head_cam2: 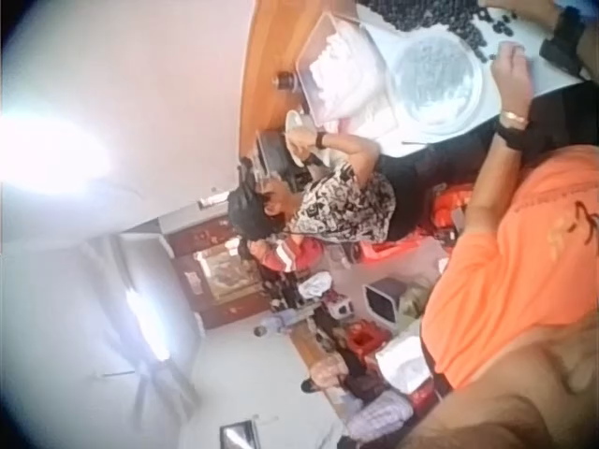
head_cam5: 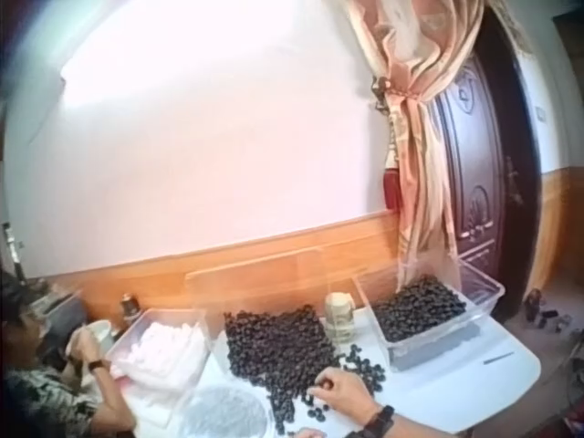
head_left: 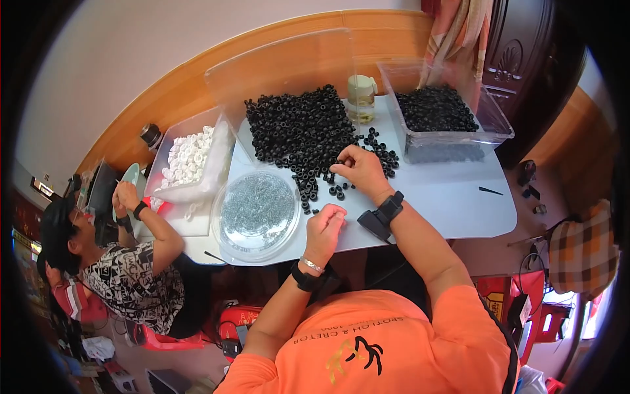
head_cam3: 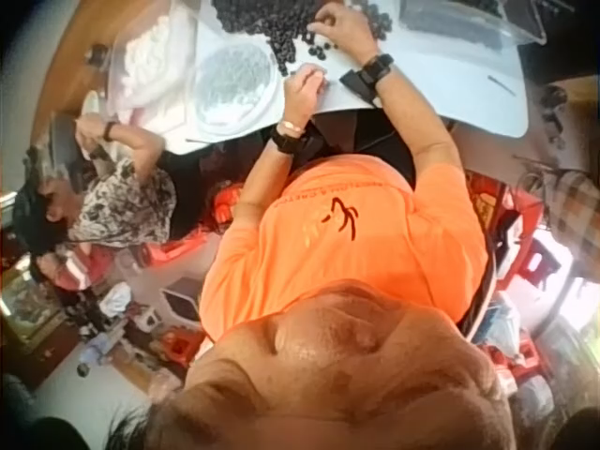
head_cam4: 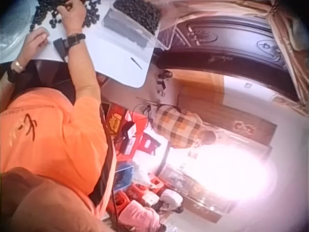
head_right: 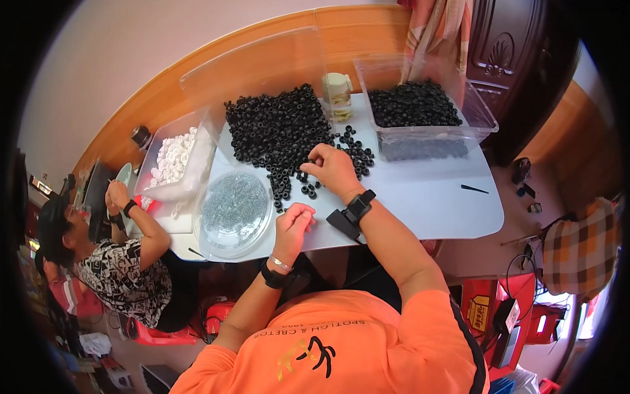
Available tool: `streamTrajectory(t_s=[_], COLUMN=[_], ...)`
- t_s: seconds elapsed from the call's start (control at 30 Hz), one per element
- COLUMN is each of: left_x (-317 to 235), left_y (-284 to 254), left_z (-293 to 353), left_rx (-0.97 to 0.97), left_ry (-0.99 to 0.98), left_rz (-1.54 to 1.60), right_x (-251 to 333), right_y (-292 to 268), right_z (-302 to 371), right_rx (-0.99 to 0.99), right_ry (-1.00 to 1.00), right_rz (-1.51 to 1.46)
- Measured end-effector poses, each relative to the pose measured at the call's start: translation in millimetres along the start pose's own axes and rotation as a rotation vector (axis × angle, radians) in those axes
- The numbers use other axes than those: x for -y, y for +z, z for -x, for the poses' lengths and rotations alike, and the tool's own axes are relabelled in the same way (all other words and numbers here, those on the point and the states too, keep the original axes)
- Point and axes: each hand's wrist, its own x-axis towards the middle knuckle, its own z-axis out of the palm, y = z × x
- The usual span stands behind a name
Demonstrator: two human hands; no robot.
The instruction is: Assembling small black components for shoes at a work table.
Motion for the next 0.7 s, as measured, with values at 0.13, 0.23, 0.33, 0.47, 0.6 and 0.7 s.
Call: streamTrajectory(t_s=[0.13,0.23,0.33,0.47,0.6,0.7], left_x=[1.3,2.5,2.1,3.9,4.0,2.9], left_y=[1.0,0.1,0.9,-0.2,-0.1,-0.4], left_z=[1.7,5.6,6.0,5.7,5.6,6.3], left_rx=[0.016,-0.005,0.004,-0.001,0.000,0.006], left_ry=[0.020,0.036,0.043,0.069,0.072,0.081], left_rz=[-0.076,-0.050,-0.052,-0.060,-0.062,-0.071], right_x=[3.2,-0.7,2.3,6.7,2.6,0.2], right_y=[-3.4,1.5,3.2,1.0,2.1,2.1], right_z=[0.5,0.2,1.0,2.7,2.2,1.9], right_rx=[0.031,0.016,0.020,0.043,0.036,0.050], right_ry=[-0.030,-0.091,-0.091,-0.075,-0.049,0.002], right_rz=[-0.021,-0.021,-0.015,-0.027,-0.030,-0.029])
